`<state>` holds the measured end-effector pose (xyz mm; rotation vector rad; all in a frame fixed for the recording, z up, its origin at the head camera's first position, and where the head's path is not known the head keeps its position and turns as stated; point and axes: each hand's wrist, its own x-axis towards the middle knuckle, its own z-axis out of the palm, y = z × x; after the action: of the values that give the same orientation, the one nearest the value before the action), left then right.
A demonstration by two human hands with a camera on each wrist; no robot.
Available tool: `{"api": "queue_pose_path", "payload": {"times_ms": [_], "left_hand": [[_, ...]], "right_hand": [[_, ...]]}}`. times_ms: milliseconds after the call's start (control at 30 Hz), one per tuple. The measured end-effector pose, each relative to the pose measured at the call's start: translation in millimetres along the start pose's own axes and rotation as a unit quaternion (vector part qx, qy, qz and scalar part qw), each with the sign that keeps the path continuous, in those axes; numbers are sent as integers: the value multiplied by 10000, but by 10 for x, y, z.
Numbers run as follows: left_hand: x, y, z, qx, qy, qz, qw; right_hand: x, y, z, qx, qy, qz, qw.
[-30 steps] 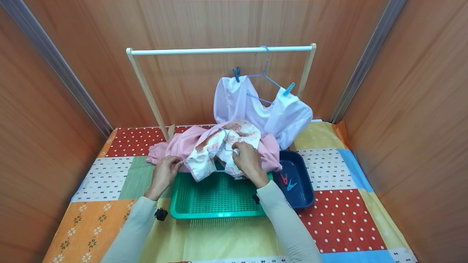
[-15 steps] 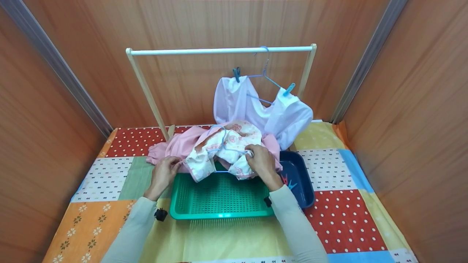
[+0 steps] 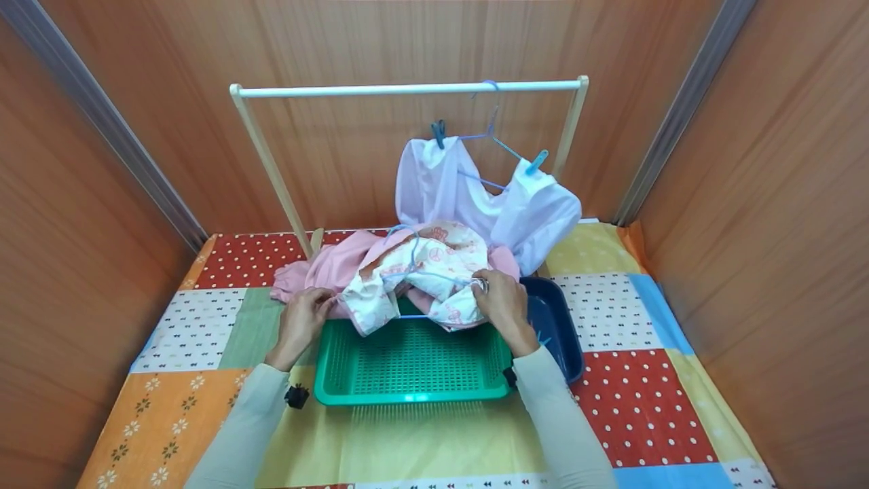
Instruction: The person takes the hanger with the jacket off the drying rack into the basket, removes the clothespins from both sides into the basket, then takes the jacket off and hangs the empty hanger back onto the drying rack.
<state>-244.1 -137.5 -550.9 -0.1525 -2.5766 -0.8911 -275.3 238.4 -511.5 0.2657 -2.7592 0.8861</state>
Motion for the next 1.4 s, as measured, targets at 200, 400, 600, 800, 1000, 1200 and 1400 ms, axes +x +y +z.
{"api": "queue_pose_path", "payload": {"times_ms": [200, 400, 600, 800, 1000, 1200, 1400], "left_hand": [[-38, -16, -36, -34, -49, 74, 10000], [-71, -26, -51, -32, -24, 159, 9999], [-136, -37, -75, -70, 12, 140, 9999], [-157, -48, -90, -116, 24, 71, 9999], [-188, -65, -78, -222, 79, 149, 9996], [-219, -70, -78, -113, 119, 231, 9996], [-227, -73, -132, -59, 75, 206, 9997]], "right_hand": [[-39, 71, -5, -169, 134, 52, 9998], [-107, 71, -21, -189, 314, -7, 9993], [-151, 61, -14, -151, 384, 87, 9991], [-168, 75, -37, -206, 331, 235, 9990], [-200, 147, -39, 11, 379, 229, 9990], [-256, 213, -26, -207, 317, 228, 9990], [-267, 220, -39, -235, 176, 312, 9991]]}}
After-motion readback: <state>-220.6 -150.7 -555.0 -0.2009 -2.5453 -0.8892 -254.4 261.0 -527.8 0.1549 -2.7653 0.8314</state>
